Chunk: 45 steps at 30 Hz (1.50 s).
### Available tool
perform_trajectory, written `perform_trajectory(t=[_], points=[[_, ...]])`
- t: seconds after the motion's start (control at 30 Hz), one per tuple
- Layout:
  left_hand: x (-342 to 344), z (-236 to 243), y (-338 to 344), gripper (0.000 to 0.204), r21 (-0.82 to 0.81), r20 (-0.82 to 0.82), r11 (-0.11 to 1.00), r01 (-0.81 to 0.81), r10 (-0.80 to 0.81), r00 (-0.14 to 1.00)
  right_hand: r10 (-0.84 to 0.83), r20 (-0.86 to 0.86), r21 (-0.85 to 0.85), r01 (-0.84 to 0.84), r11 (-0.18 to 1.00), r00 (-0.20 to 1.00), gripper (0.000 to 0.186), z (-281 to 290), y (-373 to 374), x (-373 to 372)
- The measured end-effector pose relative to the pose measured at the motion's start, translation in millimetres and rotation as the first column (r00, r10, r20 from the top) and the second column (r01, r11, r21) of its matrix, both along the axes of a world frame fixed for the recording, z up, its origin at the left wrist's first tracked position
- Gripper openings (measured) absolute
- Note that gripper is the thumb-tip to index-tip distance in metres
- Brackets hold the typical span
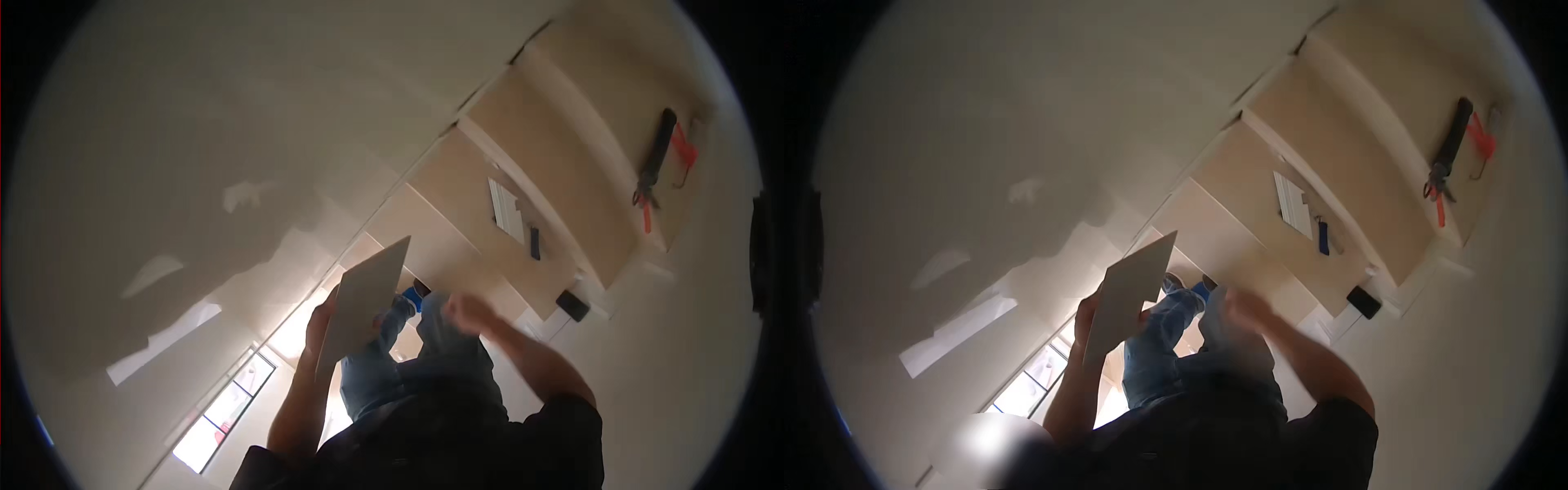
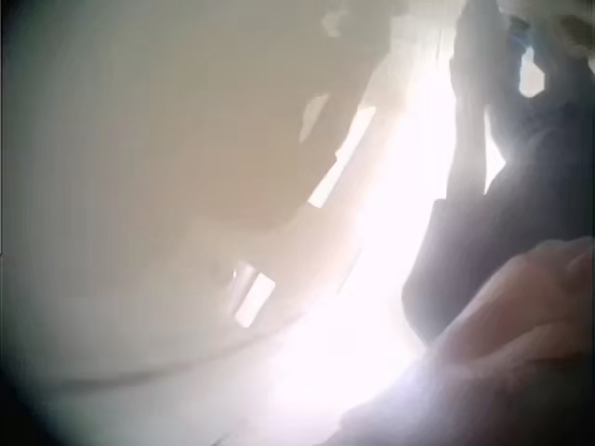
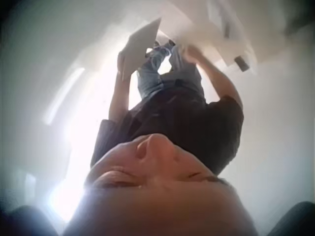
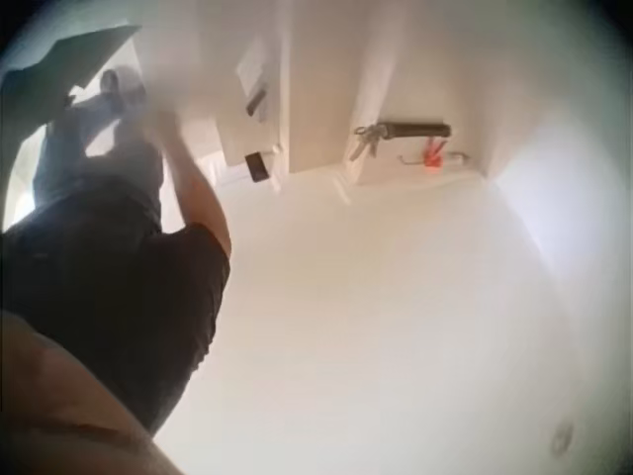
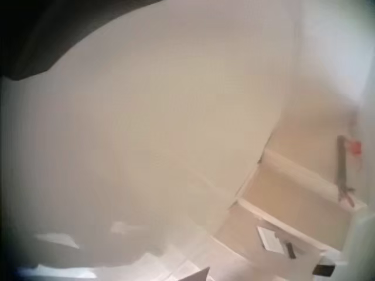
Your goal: Measure, test fit, and apply adhesive to crown molding pieces for installation on stairs.
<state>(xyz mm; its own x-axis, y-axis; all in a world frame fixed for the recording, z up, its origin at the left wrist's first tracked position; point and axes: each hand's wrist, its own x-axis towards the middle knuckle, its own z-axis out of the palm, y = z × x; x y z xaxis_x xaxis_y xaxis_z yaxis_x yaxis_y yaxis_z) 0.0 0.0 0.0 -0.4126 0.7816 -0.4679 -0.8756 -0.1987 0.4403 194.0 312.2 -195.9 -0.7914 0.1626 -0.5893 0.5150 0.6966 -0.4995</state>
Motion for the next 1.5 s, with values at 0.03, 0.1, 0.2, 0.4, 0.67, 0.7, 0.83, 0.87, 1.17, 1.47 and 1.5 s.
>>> perform_trajectory(t=[0.03,0.1,0.2,0.4,0.67,0.7,0.83,0.87,1.17,1.47,1.5], points=[[-5,5,5,0.074,-0.005,0.052,1.000,0.003,-0.002,0.999,-0.011,0.004,0.006,0.011,1.000,1.000,0.035,1,-4,2],[-52,-52,13,0.072,0.054,0.045,0.997,0.063,-0.065,0.997,-0.321,-0.371,0.275,0.433,0.858,0.872,0.032,-76,81,-58],[-42,-74,1,0.072,-0.024,-0.031,0.999,0.034,-0.035,0.999,-0.322,-0.620,0.253,0.571,0.781,0.716,0.029,-74,172,-93],[-68,-177,-4,0.079,0.120,0.074,0.987,0.103,-0.112,0.991,-0.342,-0.572,0.558,0.660,0.504,0.745,0.031,-74,228,-128],[-73,-254,-1,0.078,0.225,-0.072,0.970,0.094,-0.080,0.994,-0.197,-0.633,0.614,0.640,0.462,0.749,0.035,-72,247,-120],[-68,-251,-3,0.078,0.226,-0.081,0.971,0.075,-0.058,0.995,-0.236,-0.629,0.594,0.654,0.469,0.741,0.035,-69,246,-114],[-48,-243,-9,0.074,0.174,-0.218,0.979,0.103,-0.063,0.974,-0.282,-0.628,0.524,0.662,0.536,0.725,0.035,-71,241,-100],[-43,-242,-9,0.074,0.136,-0.261,0.984,0.114,-0.075,0.962,-0.274,-0.636,0.517,0.662,0.542,0.721,0.035,-74,240,-95],[-20,-199,31,0.066,0.129,-0.509,0.982,0.138,-0.053,0.859,-0.189,-0.751,0.386,0.653,0.651,0.632,0.033,-71,242,-101],[32,-154,64,0.054,-0.451,-0.876,0.892,0.030,-0.436,-0.205,0.404,-0.833,0.309,-0.289,0.906,0.377,0.082,-32,97,-74],[37,-153,67,0.052,-0.501,-0.812,0.865,0.006,-0.468,-0.348,0.505,-0.799,0.377,-0.381,0.844,0.327,0.088,-20,70,-74]])
